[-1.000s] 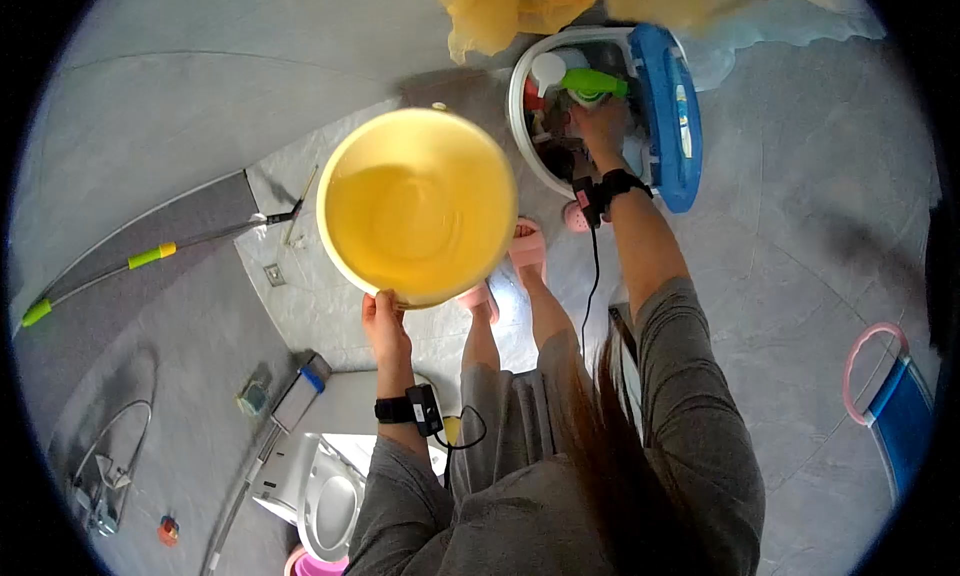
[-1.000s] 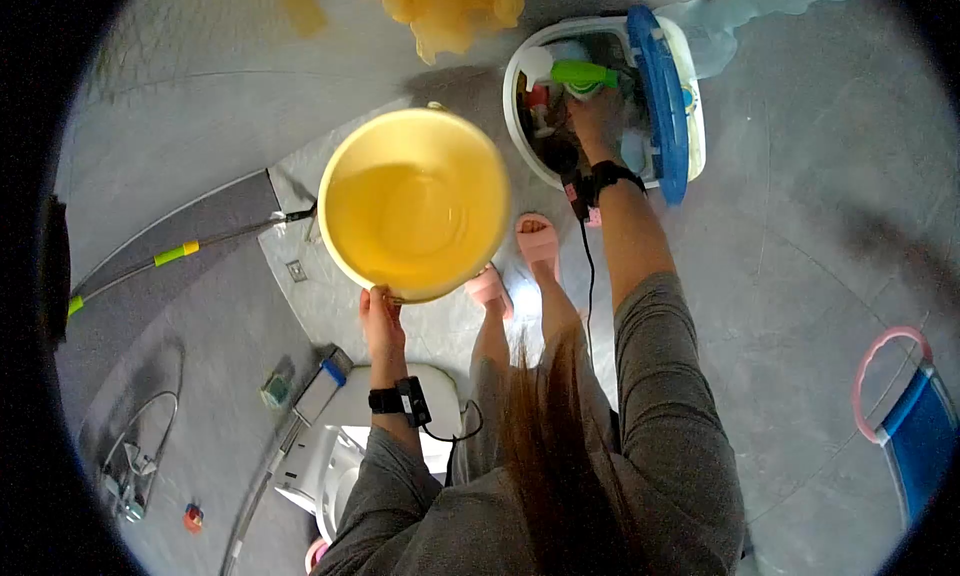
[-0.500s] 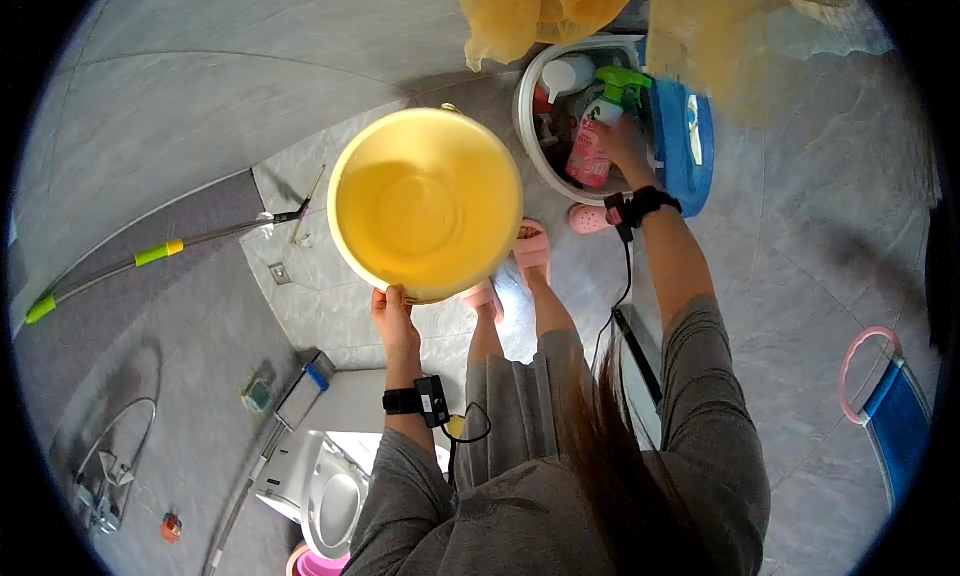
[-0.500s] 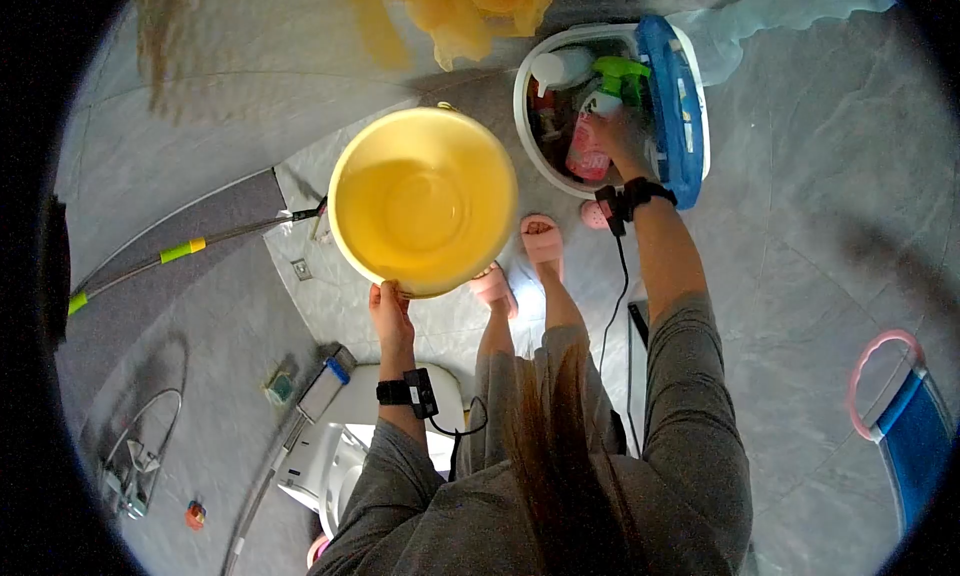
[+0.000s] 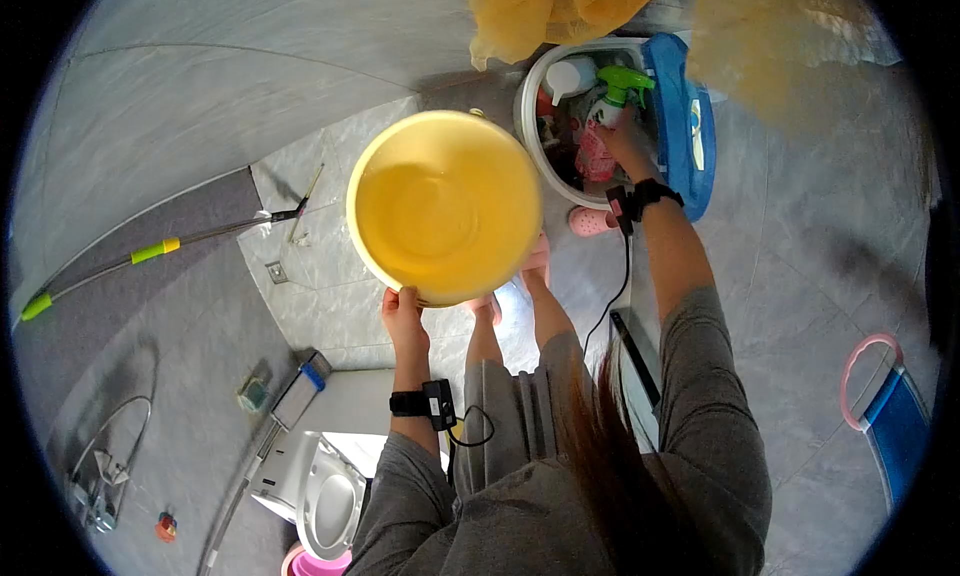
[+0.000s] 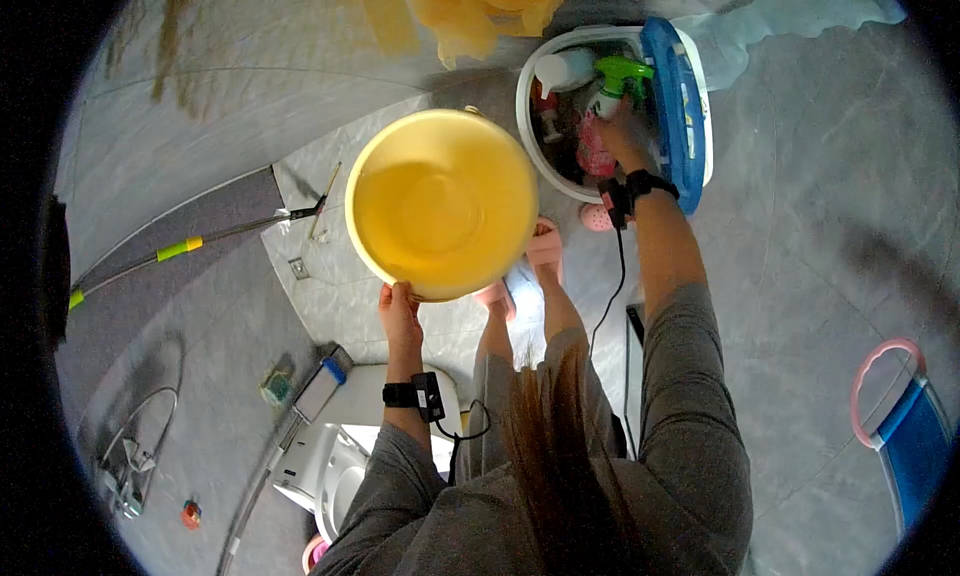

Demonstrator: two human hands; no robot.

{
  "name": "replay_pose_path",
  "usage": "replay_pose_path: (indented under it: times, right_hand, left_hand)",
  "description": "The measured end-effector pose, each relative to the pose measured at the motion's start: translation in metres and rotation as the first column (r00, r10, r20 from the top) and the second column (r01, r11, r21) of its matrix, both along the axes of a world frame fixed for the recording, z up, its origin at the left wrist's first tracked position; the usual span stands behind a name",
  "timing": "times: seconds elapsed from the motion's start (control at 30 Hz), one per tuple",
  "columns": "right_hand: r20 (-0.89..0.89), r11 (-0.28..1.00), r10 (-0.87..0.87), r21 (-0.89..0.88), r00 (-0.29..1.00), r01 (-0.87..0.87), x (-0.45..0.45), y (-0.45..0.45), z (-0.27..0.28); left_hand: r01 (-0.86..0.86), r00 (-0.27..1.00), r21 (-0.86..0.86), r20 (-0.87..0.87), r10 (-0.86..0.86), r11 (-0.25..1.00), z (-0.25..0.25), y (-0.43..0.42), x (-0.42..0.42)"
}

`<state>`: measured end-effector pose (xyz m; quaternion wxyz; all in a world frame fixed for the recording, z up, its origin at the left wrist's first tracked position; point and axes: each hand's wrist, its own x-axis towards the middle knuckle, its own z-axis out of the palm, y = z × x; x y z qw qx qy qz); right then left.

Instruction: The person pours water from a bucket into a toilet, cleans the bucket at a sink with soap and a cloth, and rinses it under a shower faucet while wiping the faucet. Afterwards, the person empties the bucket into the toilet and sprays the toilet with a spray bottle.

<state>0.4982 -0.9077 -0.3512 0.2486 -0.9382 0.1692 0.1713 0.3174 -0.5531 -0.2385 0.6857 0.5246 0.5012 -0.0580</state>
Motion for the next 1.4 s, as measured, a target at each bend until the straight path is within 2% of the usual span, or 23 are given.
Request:
replay_pose_path:
  times: [0.03,0.07,0.13,0.17,0.23,0.27,0.33,0.47,0.57,0.63,0.73,0.77,0.83,0.87,0.9,0.97,1.0,1.07,1.2,1.27,1.3,1.37,1.4]
  right_hand:
    - [-0.08,0.995,0.019,-0.1,0.997,-0.027,0.001,0.003,0.014]
    - [-0.082,0.995,0.021,-0.098,0.996,-0.029,0.004,0.004,0.027]
    - [-0.225,1.0,-0.001,0.017,0.974,0.005,0.006,0.006,0.043]
    - [-0.23,1.0,0.0,0.017,0.973,0.004,0.004,0.004,0.035]
    - [-0.15,0.988,0.086,-0.117,0.985,-0.104,0.007,-0.001,0.023]
    - [-0.152,0.987,0.086,-0.119,0.985,-0.105,0.006,-0.002,0.017]
    - [-0.19,0.96,0.056,-0.259,0.98,-0.105,0.009,0.012,0.019]
    - [-0.168,0.979,0.045,-0.191,0.985,-0.077,0.012,0.026,0.021]
    - [-0.228,0.963,0.013,-0.259,0.974,-0.074,0.012,0.028,0.028]
    - [-0.076,0.989,-0.038,-0.144,0.996,0.026,0.007,0.021,0.031]
    - [0.003,0.993,-0.027,-0.114,1.0,0.027,-0.001,0.014,0.04]
    - [0.011,0.993,-0.02,-0.115,1.0,0.021,-0.003,0.014,0.047]
    - [0.095,0.988,0.135,-0.084,0.986,-0.127,-0.014,0.023,0.074]
    - [0.179,0.99,0.136,-0.056,0.974,-0.128,-0.021,0.032,0.092]
    - [0.194,0.988,0.149,-0.056,0.97,-0.141,-0.029,0.038,0.106]
    - [0.088,0.992,0.064,0.107,0.994,-0.074,-0.043,0.051,0.133]
    - [0.11,0.99,0.079,0.108,0.991,-0.091,-0.051,0.055,0.141]
    - [0.172,0.952,0.191,0.206,0.966,-0.225,-0.062,0.063,0.157]
    - [0.186,0.905,0.383,0.122,0.905,-0.408,-0.069,0.097,0.226]
    - [0.33,0.816,0.417,0.276,0.847,-0.509,-0.066,0.114,0.268]
    - [0.359,0.807,0.427,0.263,0.83,-0.529,-0.064,0.122,0.281]
    - [0.586,0.741,0.385,0.265,0.713,-0.618,-0.058,0.137,0.306]
    - [0.657,0.737,0.382,0.208,0.65,-0.643,-0.05,0.144,0.325]
  left_hand:
    - [-0.009,1.0,0.004,-0.005,0.009,1.0,0.002,-0.002,0.001]
    - [-0.011,1.0,0.006,-0.007,0.011,1.0,0.001,0.0,0.0]
    - [0.008,1.0,-0.014,0.002,-0.008,1.0,-0.002,0.003,-0.005]
    - [0.007,1.0,-0.014,-0.003,-0.007,1.0,-0.003,0.003,-0.006]
    - [0.027,1.0,0.0,0.004,-0.027,1.0,-0.007,0.005,-0.008]
    - [0.027,1.0,-0.002,0.003,-0.027,1.0,-0.011,0.007,-0.011]
    - [0.1,0.995,-0.022,0.01,-0.1,0.995,-0.013,0.012,-0.013]
    - [0.051,0.998,0.025,-0.02,-0.051,0.998,-0.009,0.007,-0.009]
    - [0.074,0.997,0.014,-0.014,-0.073,0.997,-0.015,0.014,-0.017]
    - [0.078,0.997,0.017,0.024,-0.078,0.997,-0.016,0.017,-0.019]
    - [0.024,1.0,0.043,0.012,-0.024,0.999,-0.01,0.015,-0.018]
    - [0.016,1.0,0.042,0.019,-0.017,0.999,-0.007,0.015,-0.017]
    - [-0.025,1.0,0.056,-0.004,0.025,0.998,0.003,0.018,-0.018]
    - [-0.038,0.999,0.057,0.01,0.038,0.998,0.006,0.022,-0.02]
    - [-0.044,0.999,0.046,0.012,0.044,0.998,0.006,0.028,-0.026]
    - [-0.068,0.997,0.038,0.035,0.067,0.997,0.016,0.039,-0.034]
    - [-0.077,0.997,0.043,0.028,0.075,0.996,0.024,0.043,-0.036]
    - [-0.085,0.996,0.037,0.036,0.084,0.996,0.043,0.053,-0.041]
    - [-0.139,0.989,0.042,0.047,0.137,0.989,0.077,0.074,-0.055]
    - [-0.156,0.984,0.06,0.1,0.149,0.986,0.093,0.083,-0.064]
    - [-0.152,0.983,0.076,0.115,0.143,0.985,0.101,0.086,-0.069]
    - [-0.194,0.973,0.102,0.15,0.178,0.976,0.121,0.088,-0.071]
    - [-0.219,0.969,0.11,0.139,0.203,0.969,0.132,0.089,-0.071]
